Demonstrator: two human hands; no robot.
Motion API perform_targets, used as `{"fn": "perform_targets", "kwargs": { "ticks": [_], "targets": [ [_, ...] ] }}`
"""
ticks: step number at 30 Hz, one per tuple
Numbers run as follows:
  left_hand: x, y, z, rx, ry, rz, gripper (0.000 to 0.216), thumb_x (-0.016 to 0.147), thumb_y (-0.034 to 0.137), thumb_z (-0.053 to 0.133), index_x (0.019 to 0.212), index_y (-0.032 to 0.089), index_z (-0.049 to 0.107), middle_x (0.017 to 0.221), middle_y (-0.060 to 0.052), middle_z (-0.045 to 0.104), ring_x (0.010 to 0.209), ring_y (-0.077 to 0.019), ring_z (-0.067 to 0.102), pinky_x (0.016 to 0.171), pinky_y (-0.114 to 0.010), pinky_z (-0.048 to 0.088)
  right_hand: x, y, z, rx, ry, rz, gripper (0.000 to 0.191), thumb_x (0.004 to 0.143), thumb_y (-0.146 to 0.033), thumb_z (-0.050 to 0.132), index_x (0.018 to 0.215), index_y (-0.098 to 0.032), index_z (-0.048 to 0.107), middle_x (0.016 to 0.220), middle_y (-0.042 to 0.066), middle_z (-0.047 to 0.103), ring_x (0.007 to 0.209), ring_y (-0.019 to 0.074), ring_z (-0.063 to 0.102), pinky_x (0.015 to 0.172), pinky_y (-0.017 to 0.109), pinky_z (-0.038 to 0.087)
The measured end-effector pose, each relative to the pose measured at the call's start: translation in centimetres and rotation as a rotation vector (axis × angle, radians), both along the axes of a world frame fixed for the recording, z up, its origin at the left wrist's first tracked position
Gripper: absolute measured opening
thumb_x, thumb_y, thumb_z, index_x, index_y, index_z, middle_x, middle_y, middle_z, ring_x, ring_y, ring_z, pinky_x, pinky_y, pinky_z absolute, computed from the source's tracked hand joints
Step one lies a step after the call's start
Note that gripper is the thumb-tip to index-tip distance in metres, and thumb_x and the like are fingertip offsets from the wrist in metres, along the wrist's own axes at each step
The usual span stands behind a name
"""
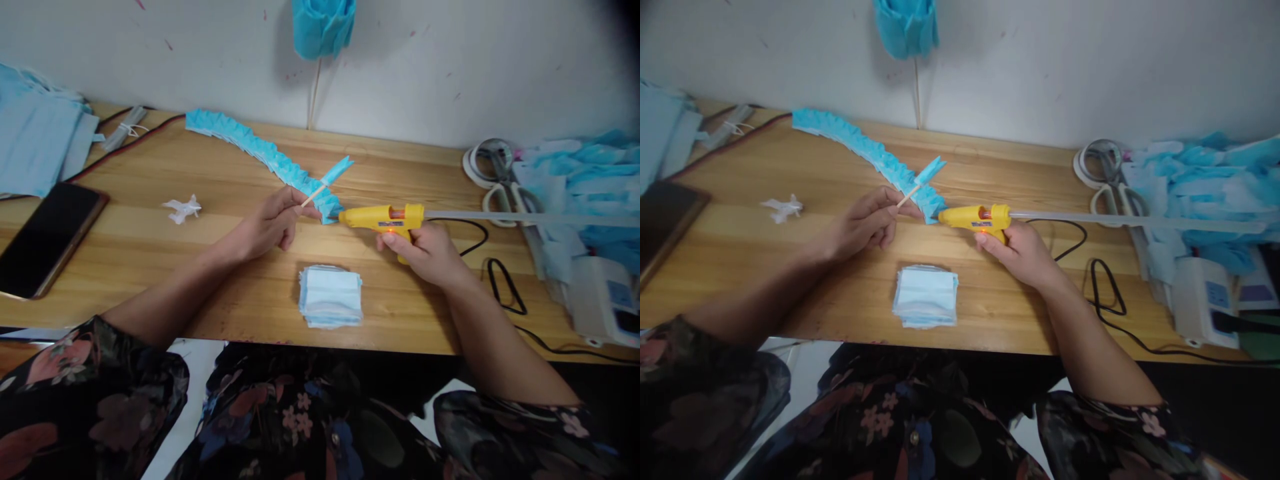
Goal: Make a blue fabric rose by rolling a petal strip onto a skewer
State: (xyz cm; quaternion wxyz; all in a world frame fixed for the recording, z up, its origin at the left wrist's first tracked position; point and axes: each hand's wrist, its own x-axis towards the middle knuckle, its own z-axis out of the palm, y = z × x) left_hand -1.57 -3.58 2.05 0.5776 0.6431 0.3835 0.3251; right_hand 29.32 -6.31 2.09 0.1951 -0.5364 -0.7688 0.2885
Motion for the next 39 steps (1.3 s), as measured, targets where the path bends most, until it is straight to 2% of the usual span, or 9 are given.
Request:
{"fn": "perform_targets", "kwargs": {
  "ticks": [6,15,20,30,39],
  "targets": [
    [-0.05,-0.04,0.1,-0.01,0.037,0.013,0.016,0.103,0.031,0.053,0.104,0.016,0.058,0.1,-0.007,0.075,0.047,-0.0049,0.049,0.044,-0.022,0.038,-0.17,-0.01,0.32,0.013,-0.019,-0.004,0.048,0.096,-0.063,0.055,0.072,-0.023,0.068,0.068,0.005,0.068,0.063,0.0195,0.06,0.061,0.033,0.043],
    [-0.07,0.12,-0.41,0.027,0.014,-0.02,0.016,0.104,0.031,0.051,0.107,0.016,0.057,0.116,-0.011,0.073,0.047,-0.0035,0.05,0.044,-0.022,0.037,0.01,-0.06,0.19,0.001,-0.047,-0.031,0.045,0.096,-0.059,0.055,0.07,-0.023,0.065,0.065,0.004,0.063,0.06,0.0186,0.057,0.06,0.033,0.04],
    [-0.12,0.17,-0.44,0.018,0.031,-0.042,0.019,0.104,0.036,0.053,0.105,0.016,0.057,0.095,-0.006,0.072,0.047,-0.0055,0.05,0.044,-0.023,0.038,0.33,0.0,-0.06,0.028,-0.04,-0.035,0.045,0.095,-0.061,0.056,0.071,-0.023,0.064,0.069,0.005,0.065,0.063,0.0198,0.058,0.061,0.033,0.042],
    [0.24,0.26,-0.69,0.015,0.046,-0.009,0.017,0.102,0.034,0.057,0.102,0.018,0.055,0.091,-0.002,0.069,0.044,-0.0042,0.049,0.041,-0.022,0.032,0.36,0.04,0.48,0.033,-0.064,-0.017,0.049,0.095,-0.063,0.055,0.067,-0.024,0.06,0.065,0.004,0.063,0.06,0.019,0.055,0.059,0.033,0.038],
    [0.28,0.1,-0.14,0.0,0.065,-0.009,0.021,0.102,0.038,0.059,0.101,0.018,0.056,0.07,0.003,0.06,0.044,-0.0072,0.047,0.043,-0.024,0.031,0.6,0.16,0.76,-0.034,-0.145,-0.119,0.05,0.09,-0.062,0.054,0.063,-0.021,0.053,0.064,0.005,0.059,0.059,0.0163,0.049,0.059,0.032,0.035]
  ]
}}
